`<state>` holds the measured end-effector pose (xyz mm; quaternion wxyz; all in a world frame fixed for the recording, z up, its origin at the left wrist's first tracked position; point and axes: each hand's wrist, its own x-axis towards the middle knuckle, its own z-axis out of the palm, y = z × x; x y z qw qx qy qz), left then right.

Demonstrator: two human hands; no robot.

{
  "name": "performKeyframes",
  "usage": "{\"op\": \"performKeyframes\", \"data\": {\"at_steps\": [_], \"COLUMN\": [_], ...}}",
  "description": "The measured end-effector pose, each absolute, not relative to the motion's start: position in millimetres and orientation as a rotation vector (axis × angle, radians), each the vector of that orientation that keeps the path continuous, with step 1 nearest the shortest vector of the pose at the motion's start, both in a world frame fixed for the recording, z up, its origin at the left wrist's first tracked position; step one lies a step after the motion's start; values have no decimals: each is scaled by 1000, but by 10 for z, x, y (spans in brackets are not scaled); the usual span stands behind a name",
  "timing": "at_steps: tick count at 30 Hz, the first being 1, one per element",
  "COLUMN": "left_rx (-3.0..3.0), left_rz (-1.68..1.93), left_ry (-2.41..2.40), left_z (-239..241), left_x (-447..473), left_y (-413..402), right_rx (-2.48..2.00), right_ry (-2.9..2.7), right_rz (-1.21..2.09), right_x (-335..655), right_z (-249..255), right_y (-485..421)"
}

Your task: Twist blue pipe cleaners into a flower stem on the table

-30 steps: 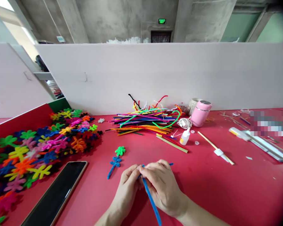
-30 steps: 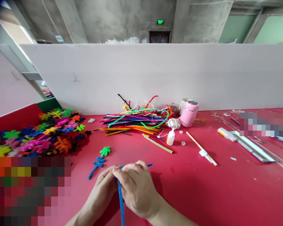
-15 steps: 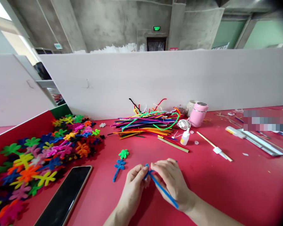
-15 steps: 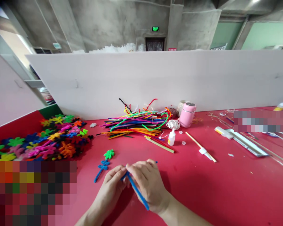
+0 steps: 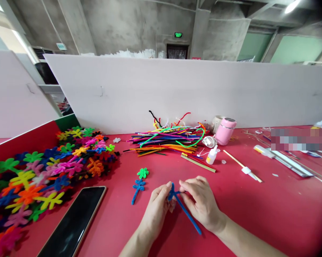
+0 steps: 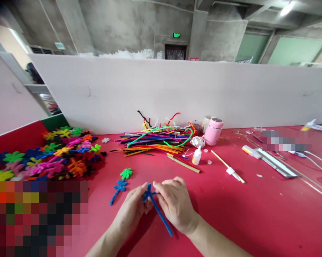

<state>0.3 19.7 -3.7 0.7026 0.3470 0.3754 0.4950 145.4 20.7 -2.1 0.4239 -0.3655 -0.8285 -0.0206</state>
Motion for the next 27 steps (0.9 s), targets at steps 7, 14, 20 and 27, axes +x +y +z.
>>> {"op": "performKeyframes", "data": {"at_steps": [7, 14, 20, 27], "left_rx": [862, 733, 634, 604], "left_rz": [1064, 1003, 921, 937], "left_ry": [874, 774, 750, 692], "left_z": [-39, 79, 107, 128], "left_x": [-13, 37, 83, 70], "left_y": [215, 268, 300, 365], "right_rx": [-929, -881, -873, -905], "right_ry": [-2070, -2071, -2051, -2131], "right_rz": [-92, -114, -124, -169], "right_x": [1457, 1513, 1513, 1483], "right_z": [-25, 41, 101, 185], "right_y": [220, 221, 245, 292]}}
